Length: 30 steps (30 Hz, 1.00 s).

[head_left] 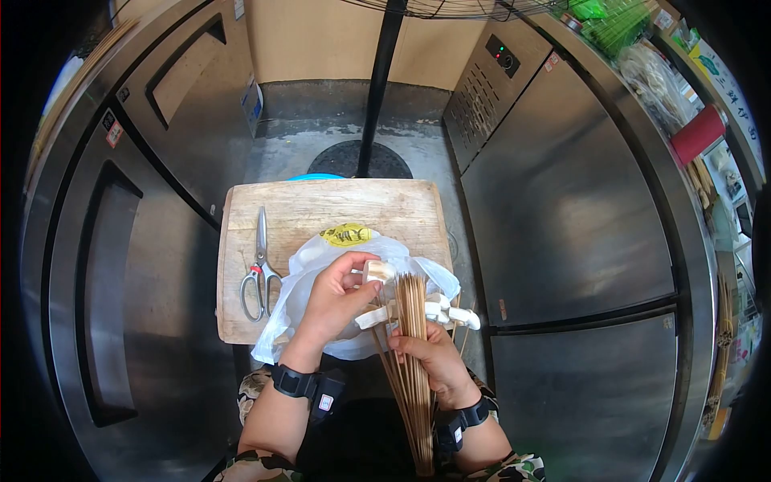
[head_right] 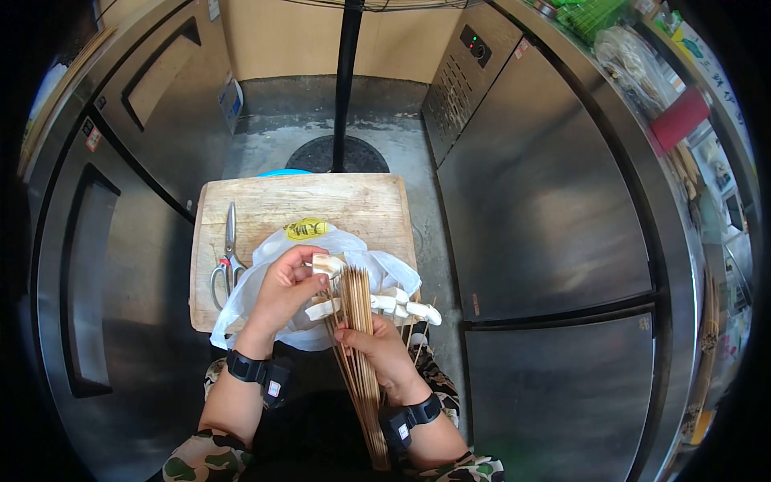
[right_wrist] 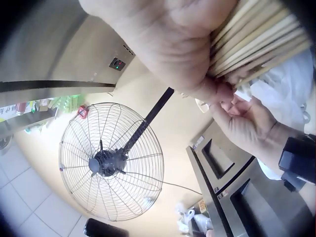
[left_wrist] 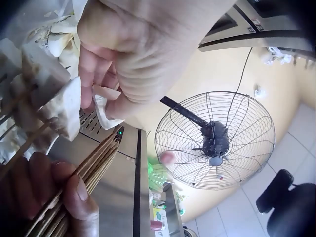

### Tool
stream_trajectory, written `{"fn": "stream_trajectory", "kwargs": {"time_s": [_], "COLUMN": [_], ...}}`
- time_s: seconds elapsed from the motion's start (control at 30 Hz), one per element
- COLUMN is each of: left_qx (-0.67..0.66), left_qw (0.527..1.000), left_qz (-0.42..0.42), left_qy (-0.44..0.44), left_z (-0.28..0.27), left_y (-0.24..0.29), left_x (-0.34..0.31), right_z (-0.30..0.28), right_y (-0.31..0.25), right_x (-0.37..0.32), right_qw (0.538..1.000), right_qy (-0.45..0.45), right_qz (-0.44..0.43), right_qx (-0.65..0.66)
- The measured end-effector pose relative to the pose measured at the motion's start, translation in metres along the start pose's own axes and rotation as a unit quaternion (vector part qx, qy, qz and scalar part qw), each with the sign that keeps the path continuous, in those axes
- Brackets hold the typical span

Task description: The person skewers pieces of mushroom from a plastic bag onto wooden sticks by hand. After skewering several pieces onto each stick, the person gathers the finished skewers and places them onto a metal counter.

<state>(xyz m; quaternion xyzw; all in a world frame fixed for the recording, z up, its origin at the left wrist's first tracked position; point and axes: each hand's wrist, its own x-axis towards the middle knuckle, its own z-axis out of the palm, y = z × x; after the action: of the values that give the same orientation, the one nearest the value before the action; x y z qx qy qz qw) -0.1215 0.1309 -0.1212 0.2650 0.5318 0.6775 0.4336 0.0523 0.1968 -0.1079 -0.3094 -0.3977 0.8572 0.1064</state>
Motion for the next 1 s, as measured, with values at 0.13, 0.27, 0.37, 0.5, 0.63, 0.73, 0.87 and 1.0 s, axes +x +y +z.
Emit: {"fn": "stream_trajectory", "kwargs": {"time_s": [0.13, 0.27, 0.37, 0.5, 0.63, 0.73, 0.87, 1.0], "left_qx": [0.005, 0.009, 0.029, 0.210, 0.305, 0.349, 0.422, 0.416], "left_qw": [1.000, 0.999, 0.996, 0.958, 0.914, 0.903, 0.845, 0.860], "left_qz": [0.016, 0.039, 0.085, 0.187, 0.259, 0.246, 0.327, 0.294], "left_qy": [0.000, 0.000, 0.019, 0.047, 0.067, 0.044, -0.033, -0.023], "left_z": [0.002, 0.005, 0.006, 0.009, 0.018, 0.022, 0.031, 0.033], "left_y": [0.000, 0.000, -0.001, 0.013, 0.031, 0.036, 0.033, 0.037], "left_x": [0.000, -0.001, -0.001, -0.005, -0.012, -0.019, -0.028, -0.029], "right_z": [-0.003, -0.006, -0.006, -0.004, -0.006, -0.004, -0.010, -0.009], "right_y": [0.002, 0.004, 0.004, 0.001, 0.000, -0.004, -0.008, -0.010], "right_x": [0.002, 0.003, 0.003, 0.001, -0.001, -0.005, -0.007, -0.005], "right_qw": [1.000, 1.000, 1.000, 1.000, 0.999, 0.999, 0.998, 0.998], "right_qy": [0.010, 0.011, 0.013, 0.017, -0.006, -0.007, -0.005, -0.012], "right_qz": [0.003, -0.004, -0.011, -0.016, -0.028, -0.039, -0.059, -0.067], "right_qx": [-0.011, -0.014, -0.007, 0.001, -0.020, -0.010, 0.000, 0.004]}}
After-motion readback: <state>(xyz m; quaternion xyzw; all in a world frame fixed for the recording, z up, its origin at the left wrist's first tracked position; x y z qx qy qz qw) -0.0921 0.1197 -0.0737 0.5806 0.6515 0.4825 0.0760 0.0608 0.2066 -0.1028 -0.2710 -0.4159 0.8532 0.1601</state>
